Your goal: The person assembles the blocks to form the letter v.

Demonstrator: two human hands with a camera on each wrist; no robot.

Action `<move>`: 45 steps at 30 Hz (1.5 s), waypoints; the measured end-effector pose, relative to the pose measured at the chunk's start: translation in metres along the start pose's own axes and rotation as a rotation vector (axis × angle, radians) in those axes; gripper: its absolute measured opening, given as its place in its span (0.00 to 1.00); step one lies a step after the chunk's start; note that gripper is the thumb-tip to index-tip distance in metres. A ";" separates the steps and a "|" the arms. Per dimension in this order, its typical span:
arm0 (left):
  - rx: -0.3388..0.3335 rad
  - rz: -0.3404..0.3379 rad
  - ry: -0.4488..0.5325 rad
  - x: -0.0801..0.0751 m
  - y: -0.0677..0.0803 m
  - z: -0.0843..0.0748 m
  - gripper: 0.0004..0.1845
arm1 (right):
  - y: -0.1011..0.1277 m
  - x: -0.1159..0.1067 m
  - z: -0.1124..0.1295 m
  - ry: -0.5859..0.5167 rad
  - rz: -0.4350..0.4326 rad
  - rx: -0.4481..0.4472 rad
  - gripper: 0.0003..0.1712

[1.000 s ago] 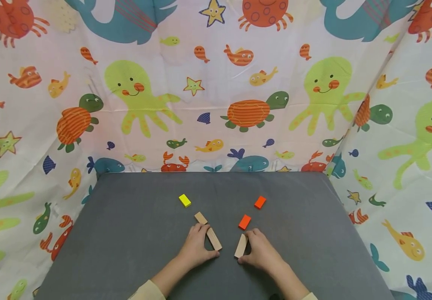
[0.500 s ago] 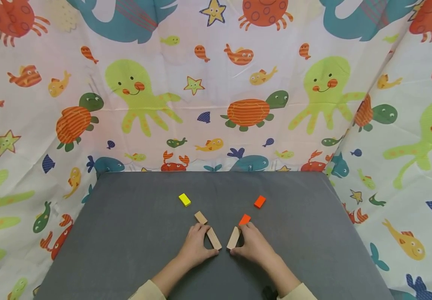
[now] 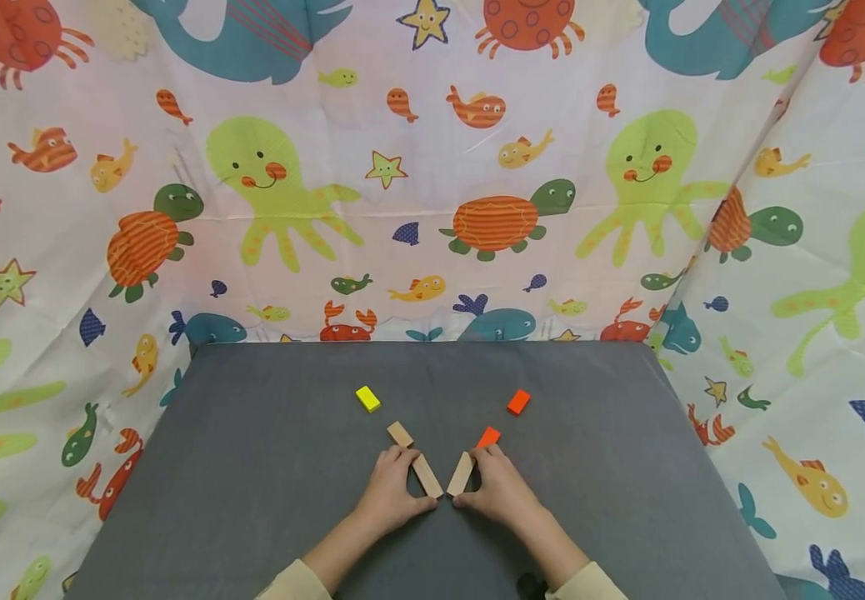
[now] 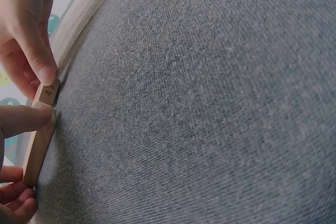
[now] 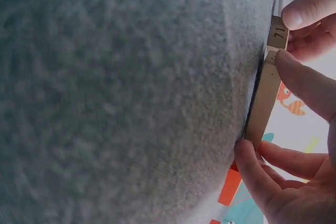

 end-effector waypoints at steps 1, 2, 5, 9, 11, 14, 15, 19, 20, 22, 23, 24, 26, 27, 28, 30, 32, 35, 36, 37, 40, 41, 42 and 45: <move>0.000 -0.002 -0.001 0.000 0.000 0.000 0.44 | 0.000 0.000 0.000 0.002 -0.003 -0.002 0.45; 0.001 -0.004 -0.002 0.000 0.000 0.000 0.44 | -0.001 0.001 0.000 0.003 -0.005 -0.002 0.45; -0.001 -0.006 -0.001 -0.001 0.000 -0.001 0.44 | -0.002 0.002 0.000 0.010 -0.008 -0.002 0.46; -0.001 -0.007 -0.002 -0.001 -0.001 -0.002 0.43 | -0.002 0.002 0.001 0.012 -0.017 -0.007 0.47; 0.002 -0.010 -0.006 0.000 -0.002 -0.001 0.44 | -0.002 0.003 0.001 0.017 -0.015 -0.009 0.47; 0.008 -0.014 -0.016 0.000 -0.002 -0.001 0.44 | -0.002 0.005 0.001 0.024 0.002 -0.002 0.48; 0.010 -0.014 -0.019 0.000 -0.002 -0.001 0.44 | -0.001 0.006 0.000 0.027 0.006 0.000 0.48; 0.012 -0.008 -0.023 0.001 -0.001 0.000 0.45 | 0.000 0.004 0.001 0.015 0.016 0.008 0.51; 0.012 -0.005 -0.022 0.001 -0.001 0.000 0.46 | 0.001 0.003 0.002 0.012 0.012 0.005 0.52; 0.013 0.002 -0.019 0.001 -0.001 0.000 0.47 | 0.002 0.000 0.003 0.005 0.004 -0.001 0.53; 0.014 0.004 -0.017 0.001 -0.001 0.000 0.47 | 0.002 -0.002 0.004 0.000 -0.003 -0.007 0.53; 0.015 0.006 -0.014 0.001 -0.001 0.000 0.48 | 0.002 -0.004 0.005 -0.005 -0.010 -0.011 0.52; 0.017 0.011 -0.010 0.001 -0.001 0.001 0.48 | 0.003 -0.007 0.005 -0.009 -0.023 -0.018 0.51; 0.018 0.011 -0.009 0.001 -0.001 0.001 0.48 | 0.002 -0.009 0.006 -0.013 -0.028 -0.020 0.50; 0.019 0.011 -0.008 0.001 -0.001 0.001 0.49 | 0.002 -0.010 0.006 -0.019 -0.031 -0.020 0.50; 0.018 0.013 -0.010 0.001 -0.001 0.001 0.49 | 0.001 -0.013 0.006 -0.021 -0.037 -0.020 0.49; 0.012 0.018 -0.008 0.001 -0.001 0.001 0.49 | 0.000 -0.016 0.006 -0.015 -0.043 -0.018 0.48; 0.001 0.026 -0.006 0.001 0.000 0.001 0.49 | -0.001 -0.020 0.005 -0.006 -0.054 -0.013 0.46; -0.005 0.029 -0.005 0.001 0.000 0.001 0.49 | -0.001 -0.021 0.004 -0.005 -0.058 -0.012 0.45; -0.007 0.030 -0.004 0.001 0.000 0.002 0.49 | -0.002 -0.022 0.004 -0.009 -0.063 -0.011 0.44; -0.013 0.032 -0.002 0.000 0.001 0.001 0.49 | -0.004 -0.025 0.002 -0.012 -0.078 -0.008 0.43; -0.014 0.032 -0.002 0.000 0.001 0.001 0.49 | -0.004 -0.027 0.001 -0.010 -0.087 -0.006 0.42; -0.014 0.033 -0.003 0.000 0.001 0.000 0.49 | -0.005 -0.028 0.001 -0.005 -0.095 -0.003 0.42; -0.014 0.032 -0.001 0.000 0.001 0.000 0.49 | -0.007 -0.031 -0.002 0.009 -0.121 0.012 0.41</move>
Point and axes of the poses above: each hand's wrist, its own y-axis away from the middle knuckle, its own x-axis out of the palm, z = x × y, the point moved 4 cm from there along -y, towards the middle knuckle, and after that the axes turned 2 degrees about -y, right-handed, at the moved point
